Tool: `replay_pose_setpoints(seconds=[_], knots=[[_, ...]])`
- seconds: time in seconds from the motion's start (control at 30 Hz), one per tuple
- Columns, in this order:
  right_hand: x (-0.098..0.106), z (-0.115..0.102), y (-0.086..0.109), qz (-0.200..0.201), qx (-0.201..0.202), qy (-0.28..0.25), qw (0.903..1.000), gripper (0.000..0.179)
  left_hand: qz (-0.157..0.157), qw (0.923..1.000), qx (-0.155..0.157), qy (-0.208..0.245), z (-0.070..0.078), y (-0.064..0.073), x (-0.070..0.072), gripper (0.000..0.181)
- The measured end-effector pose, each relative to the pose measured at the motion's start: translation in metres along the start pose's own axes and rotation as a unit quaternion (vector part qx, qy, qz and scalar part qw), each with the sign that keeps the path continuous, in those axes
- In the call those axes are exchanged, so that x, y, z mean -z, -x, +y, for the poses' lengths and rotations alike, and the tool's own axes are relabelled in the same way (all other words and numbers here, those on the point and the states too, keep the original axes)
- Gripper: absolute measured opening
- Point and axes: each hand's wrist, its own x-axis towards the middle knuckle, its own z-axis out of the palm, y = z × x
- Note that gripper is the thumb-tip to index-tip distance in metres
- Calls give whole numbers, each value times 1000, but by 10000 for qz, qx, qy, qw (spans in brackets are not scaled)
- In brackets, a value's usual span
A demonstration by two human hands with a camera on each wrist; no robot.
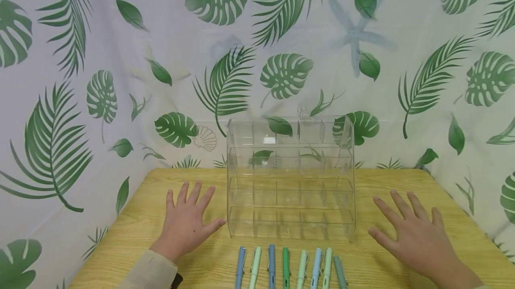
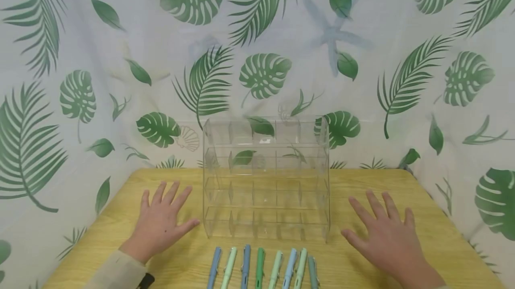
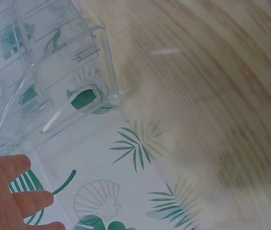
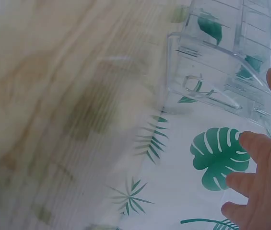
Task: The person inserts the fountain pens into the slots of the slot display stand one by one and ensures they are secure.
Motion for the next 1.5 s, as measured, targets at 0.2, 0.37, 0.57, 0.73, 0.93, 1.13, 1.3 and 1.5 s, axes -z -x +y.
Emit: replay_pose_setpoints(seconds=[0.2,0.37,0.57,0.73,0.93,1.13,1.3,1.5], knots=[[6,-5,3,35,117,-221,9997,81,103,9989,49,451,7,-1,1,85],[13,-8,5,294,562,-738,9953,78,214,9917,78,1268,14,-2,2,83],[22,-18,10,417,907,-1444,9845,77,41,9719,373,2324,21,-7,1,84],[25,-26,15,250,971,-2013,9744,73,-327,9326,958,3465,25,-8,-4,82],[30,-37,18,-13,1227,-2840,9509,67,-537,8685,1365,4736,31,-14,-14,77],[30,-40,15,-793,1270,-3739,9153,57,-522,8340,1467,5294,33,-18,-22,72],[25,-38,12,-1565,1366,-4185,8841,53,-431,8210,1534,5482,37,-20,-27,62],[13,-41,7,-2614,1410,-4596,8370,51,-283,8107,1586,5628,39,-19,-37,54]])
